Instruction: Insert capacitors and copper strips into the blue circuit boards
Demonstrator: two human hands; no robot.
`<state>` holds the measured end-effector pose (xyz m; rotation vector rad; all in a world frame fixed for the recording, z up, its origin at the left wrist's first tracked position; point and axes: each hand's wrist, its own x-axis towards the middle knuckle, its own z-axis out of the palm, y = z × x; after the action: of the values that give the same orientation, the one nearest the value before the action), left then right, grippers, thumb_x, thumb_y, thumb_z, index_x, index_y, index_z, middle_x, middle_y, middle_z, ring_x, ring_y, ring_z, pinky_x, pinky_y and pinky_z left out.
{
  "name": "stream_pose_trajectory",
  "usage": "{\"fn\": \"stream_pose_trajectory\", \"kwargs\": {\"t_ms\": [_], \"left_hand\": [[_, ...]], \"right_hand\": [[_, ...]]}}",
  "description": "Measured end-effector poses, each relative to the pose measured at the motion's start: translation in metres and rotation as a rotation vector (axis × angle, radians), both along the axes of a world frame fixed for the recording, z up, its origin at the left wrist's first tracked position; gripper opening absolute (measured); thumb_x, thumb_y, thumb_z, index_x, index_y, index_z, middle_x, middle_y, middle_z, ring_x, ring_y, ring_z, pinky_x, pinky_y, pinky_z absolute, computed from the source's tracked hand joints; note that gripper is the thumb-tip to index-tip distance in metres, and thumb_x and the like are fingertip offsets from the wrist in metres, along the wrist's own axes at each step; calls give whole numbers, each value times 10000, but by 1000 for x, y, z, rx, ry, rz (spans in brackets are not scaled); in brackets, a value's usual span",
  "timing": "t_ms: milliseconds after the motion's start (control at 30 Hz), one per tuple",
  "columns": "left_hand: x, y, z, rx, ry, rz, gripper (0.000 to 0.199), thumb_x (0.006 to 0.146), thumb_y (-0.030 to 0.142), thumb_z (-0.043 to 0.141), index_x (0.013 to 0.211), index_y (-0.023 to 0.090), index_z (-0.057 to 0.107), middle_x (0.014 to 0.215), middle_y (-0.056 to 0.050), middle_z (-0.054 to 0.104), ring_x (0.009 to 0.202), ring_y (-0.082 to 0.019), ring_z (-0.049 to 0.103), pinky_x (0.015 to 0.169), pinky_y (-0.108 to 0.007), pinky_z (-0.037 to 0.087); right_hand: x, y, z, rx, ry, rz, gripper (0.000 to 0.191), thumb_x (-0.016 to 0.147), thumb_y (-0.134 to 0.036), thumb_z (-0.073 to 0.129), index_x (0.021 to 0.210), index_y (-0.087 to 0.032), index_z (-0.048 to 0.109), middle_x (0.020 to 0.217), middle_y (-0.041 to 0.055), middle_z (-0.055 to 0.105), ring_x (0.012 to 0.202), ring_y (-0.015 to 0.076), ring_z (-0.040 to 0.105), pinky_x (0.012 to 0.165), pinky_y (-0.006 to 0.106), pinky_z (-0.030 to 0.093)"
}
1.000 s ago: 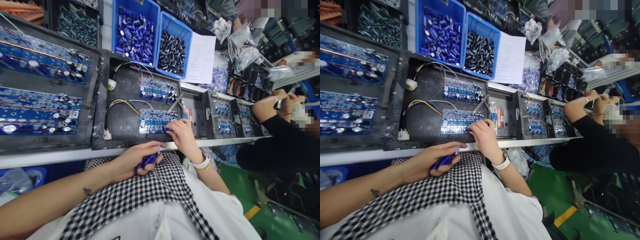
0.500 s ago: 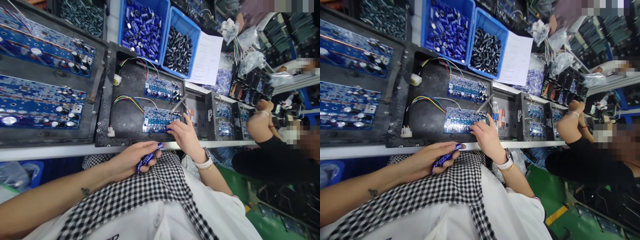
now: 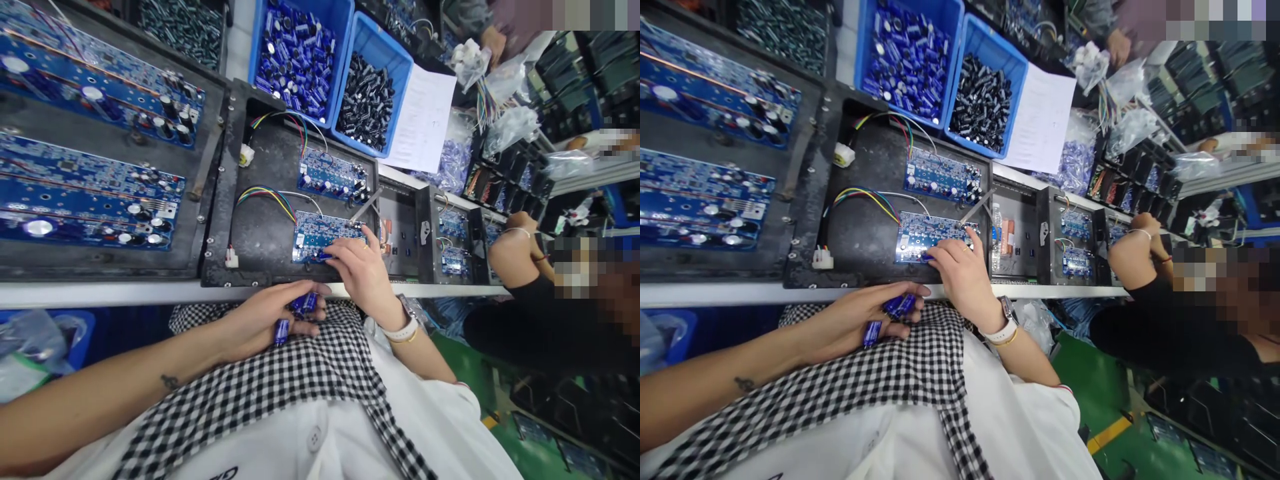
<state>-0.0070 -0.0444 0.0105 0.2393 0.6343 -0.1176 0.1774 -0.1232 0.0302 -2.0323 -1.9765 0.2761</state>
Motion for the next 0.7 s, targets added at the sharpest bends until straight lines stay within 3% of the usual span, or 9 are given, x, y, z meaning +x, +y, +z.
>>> {"fn": "stream_pose_trajectory", "kwargs": {"t_ms": [67,133,300,433,533,600,700], "left_hand": [[-2,1,-2,-13,2,-12,232,953,198,518,1067,75,679,1015,-158,671,929,-221,678,803,-327,585],[-4,3,-4,-17,2,-28,231,941,156,523,1097,70,670,1049,-176,680,974,-239,681,848,-336,573],[-9,4,-4,9,-46,-80,221,898,179,626,1111,120,645,909,-108,681,777,-154,656,630,-223,556],[-14,3,-4,43,-34,-68,174,871,267,687,939,111,647,783,-33,587,560,-50,476,401,-108,340],[-16,2,-5,14,-30,4,188,871,277,690,917,99,651,763,-3,501,541,-30,397,379,-107,248],[-17,1,-6,-6,-36,50,166,877,257,680,895,95,645,771,-4,485,550,-33,398,392,-113,262],[-18,0,-8,-4,-40,80,186,918,269,617,872,91,642,808,-30,511,569,-50,438,412,-131,325]], "right_hand": [[4,4,-8,-23,-35,6,192,981,-210,485,1094,-232,638,1074,41,715,1038,187,653,1210,557,188],[6,6,-10,-47,-35,25,196,982,-204,478,1099,-231,634,1058,38,717,1004,184,664,1205,552,219],[6,3,-9,-41,-92,114,276,982,-162,434,1164,-250,621,1112,44,705,1040,195,660,1207,579,219],[8,2,-7,-28,-93,237,332,986,-152,423,1251,-271,584,1191,41,690,1182,207,612,1213,597,195],[2,5,7,-21,46,205,316,982,-248,504,1294,-268,553,1250,42,671,1224,194,587,1201,530,272],[-7,7,17,-54,153,235,331,946,-331,579,1270,-264,568,1227,33,680,1204,186,594,1179,474,326],[-20,11,22,-86,182,261,191,963,-318,550,1125,-267,637,1062,5,719,1087,167,635,1151,439,355]]}}
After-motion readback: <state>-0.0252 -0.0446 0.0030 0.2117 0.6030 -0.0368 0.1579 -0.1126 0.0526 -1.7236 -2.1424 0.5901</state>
